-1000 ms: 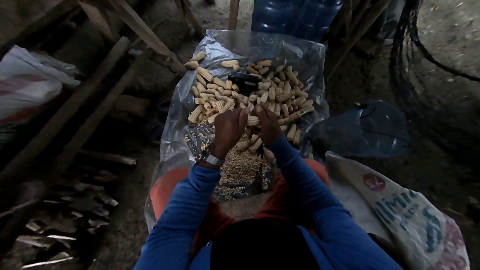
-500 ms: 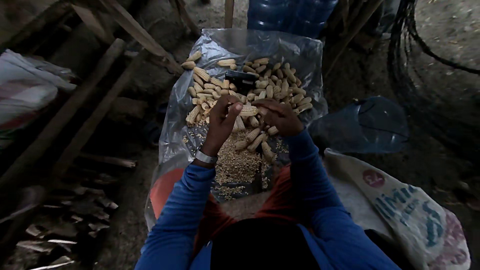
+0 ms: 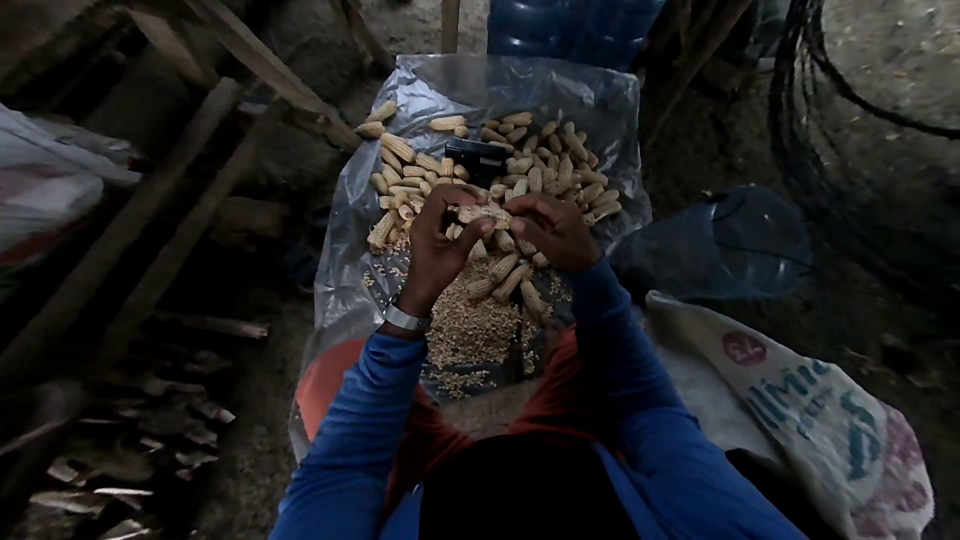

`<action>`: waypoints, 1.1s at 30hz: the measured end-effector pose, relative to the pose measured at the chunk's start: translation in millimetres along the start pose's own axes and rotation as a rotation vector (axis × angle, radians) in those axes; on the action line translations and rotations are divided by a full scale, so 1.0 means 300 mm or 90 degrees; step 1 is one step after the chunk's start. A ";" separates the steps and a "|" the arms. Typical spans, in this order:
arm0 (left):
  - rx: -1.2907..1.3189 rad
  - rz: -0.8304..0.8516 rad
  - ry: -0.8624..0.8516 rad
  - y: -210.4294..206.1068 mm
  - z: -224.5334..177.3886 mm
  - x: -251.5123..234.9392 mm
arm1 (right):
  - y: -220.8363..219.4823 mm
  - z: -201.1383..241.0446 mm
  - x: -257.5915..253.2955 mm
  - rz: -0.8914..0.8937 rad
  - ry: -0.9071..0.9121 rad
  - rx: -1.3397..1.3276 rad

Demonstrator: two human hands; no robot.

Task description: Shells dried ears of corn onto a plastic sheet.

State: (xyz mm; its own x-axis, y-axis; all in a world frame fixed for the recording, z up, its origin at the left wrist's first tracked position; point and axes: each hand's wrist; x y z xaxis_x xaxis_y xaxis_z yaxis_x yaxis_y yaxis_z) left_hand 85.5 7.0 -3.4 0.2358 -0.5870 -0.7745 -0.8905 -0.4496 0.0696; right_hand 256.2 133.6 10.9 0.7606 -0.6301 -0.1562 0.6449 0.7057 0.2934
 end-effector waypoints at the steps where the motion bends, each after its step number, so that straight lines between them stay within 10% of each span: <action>1: -0.001 -0.002 -0.002 -0.003 -0.005 -0.001 | -0.002 -0.005 -0.004 -0.012 0.011 0.014; 11: -0.111 0.138 0.100 0.001 -0.009 0.010 | 0.064 0.000 -0.013 -0.038 -0.061 0.076; 14: -0.164 0.133 0.133 0.011 0.021 0.001 | 0.142 0.021 -0.012 -0.244 -0.196 -0.224; 20: -0.270 0.262 0.224 0.016 0.024 -0.004 | 0.360 -0.057 0.013 -0.556 0.008 -0.763; 26: -0.314 0.483 0.395 -0.001 -0.013 -0.008 | 0.265 -0.088 -0.015 -0.392 -0.218 -0.730; 33: -0.336 0.359 0.235 0.082 -0.031 -0.018 | 0.192 -0.177 -0.121 -0.341 -0.340 -0.669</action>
Point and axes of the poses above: each hand's wrist, its own x-axis away from the middle knuckle, its own y-axis out of the back of the hand, z = x × y, and after that the axes turned 15 degrees about -y, right-handed
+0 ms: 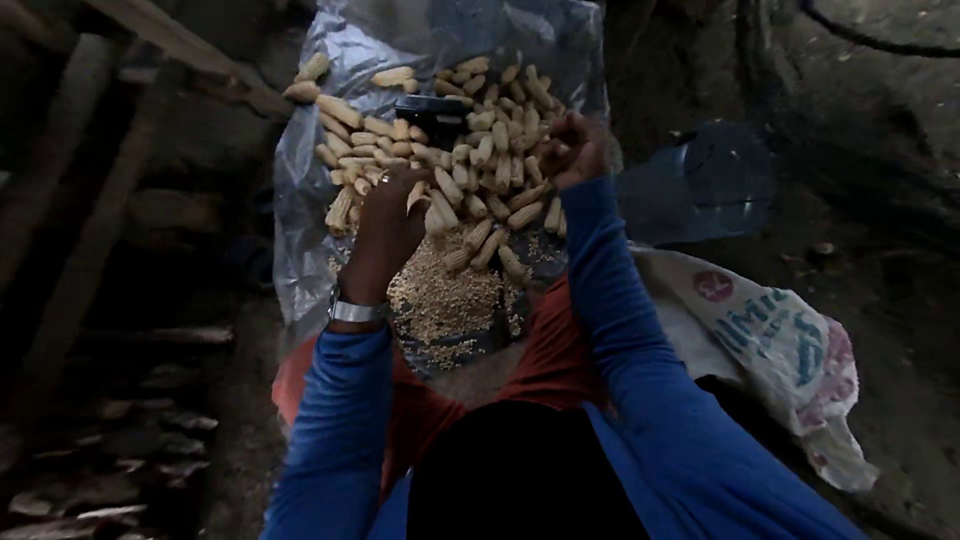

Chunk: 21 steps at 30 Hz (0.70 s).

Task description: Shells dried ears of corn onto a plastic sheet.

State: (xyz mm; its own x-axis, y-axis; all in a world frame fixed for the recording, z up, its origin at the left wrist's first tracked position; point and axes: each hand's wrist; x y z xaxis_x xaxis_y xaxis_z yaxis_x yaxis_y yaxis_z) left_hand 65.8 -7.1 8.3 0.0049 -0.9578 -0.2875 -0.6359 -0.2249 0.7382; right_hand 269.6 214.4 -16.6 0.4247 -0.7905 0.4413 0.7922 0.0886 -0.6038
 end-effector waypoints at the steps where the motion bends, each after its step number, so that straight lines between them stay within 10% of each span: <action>1: -0.008 -0.026 0.016 0.006 0.030 -0.019 | -0.015 -0.013 -0.022 -0.031 -0.011 0.031; 7: -0.027 -0.080 0.112 0.070 0.075 -0.005 | 0.003 -0.158 -0.246 -0.204 0.011 0.663; 13: -0.050 0.049 0.198 0.110 0.100 0.018 | 0.108 -0.349 -0.348 -0.054 -0.203 1.281; 21: 0.005 0.367 0.191 0.107 0.174 0.041 | 0.304 -0.497 -0.457 -0.040 -0.382 1.356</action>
Point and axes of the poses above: each hand's wrist, its own x-axis away from the middle knuckle, its own y-axis out of the back of the hand, z = x × y, and after that the axes turned 15 degrees about -y, right-handed
